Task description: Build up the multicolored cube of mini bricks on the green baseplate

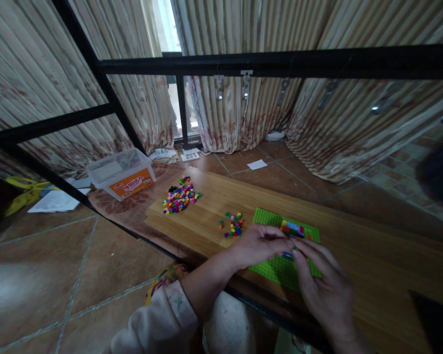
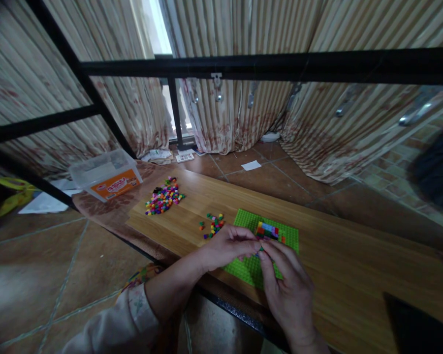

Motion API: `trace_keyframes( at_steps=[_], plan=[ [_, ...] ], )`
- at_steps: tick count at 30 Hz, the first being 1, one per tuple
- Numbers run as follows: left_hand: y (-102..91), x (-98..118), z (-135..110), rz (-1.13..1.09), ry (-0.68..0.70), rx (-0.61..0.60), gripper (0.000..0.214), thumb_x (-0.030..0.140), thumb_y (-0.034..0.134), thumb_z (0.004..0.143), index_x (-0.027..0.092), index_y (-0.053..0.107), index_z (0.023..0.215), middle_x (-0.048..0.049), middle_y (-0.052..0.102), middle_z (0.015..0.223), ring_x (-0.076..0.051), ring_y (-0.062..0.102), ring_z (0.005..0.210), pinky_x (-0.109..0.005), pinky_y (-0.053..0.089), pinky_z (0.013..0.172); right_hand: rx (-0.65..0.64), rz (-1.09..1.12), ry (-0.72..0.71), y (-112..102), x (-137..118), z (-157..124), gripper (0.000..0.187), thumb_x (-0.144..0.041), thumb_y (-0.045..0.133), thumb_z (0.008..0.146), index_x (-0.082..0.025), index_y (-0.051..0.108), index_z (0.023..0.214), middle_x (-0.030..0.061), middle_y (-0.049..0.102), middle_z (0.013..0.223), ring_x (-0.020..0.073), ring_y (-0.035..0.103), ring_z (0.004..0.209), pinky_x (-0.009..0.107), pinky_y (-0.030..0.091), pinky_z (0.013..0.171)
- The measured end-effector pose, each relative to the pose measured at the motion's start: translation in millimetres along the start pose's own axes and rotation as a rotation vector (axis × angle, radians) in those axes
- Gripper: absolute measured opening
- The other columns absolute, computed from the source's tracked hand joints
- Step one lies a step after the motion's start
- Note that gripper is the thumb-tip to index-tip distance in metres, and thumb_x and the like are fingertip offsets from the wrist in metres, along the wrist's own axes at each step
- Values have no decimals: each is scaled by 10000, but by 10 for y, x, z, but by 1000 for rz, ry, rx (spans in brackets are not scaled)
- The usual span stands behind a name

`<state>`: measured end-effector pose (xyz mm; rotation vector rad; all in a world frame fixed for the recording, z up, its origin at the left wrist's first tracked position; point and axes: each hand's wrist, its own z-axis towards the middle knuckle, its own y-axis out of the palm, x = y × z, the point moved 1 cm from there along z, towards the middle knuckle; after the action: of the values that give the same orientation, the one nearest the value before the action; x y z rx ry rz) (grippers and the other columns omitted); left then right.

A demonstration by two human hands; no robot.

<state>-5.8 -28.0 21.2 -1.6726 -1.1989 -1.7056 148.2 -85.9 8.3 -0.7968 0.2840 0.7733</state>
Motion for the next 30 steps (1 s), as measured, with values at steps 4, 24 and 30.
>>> trace_keyframes(
  at_steps=[4,24,30],
  plan=[
    [16,-33,5,-39,-11,-9,393,526,715,718,139,649,726,44,529,583,-68,445,541,-222,343,537,9,-20,40,-8,-31,5,161,-237,586,930,-243,667,1069,35,688,1032,173,659,931,314,518,856],
    [-165,-103,42,322,-16,178,211,339,619,783,139,672,743,35,543,601,-81,415,535,-221,328,541,-50,-52,134,-9,169,61,140,-328,609,910,-276,739,926,62,614,1100,229,587,1018,421,502,849],
    [-123,-169,83,352,10,168,203,317,607,800,136,688,758,27,566,632,-91,454,567,-221,348,558,-67,-45,151,19,182,62,138,-353,620,900,-293,745,901,57,615,1128,239,571,1049,437,483,875]
  ],
)
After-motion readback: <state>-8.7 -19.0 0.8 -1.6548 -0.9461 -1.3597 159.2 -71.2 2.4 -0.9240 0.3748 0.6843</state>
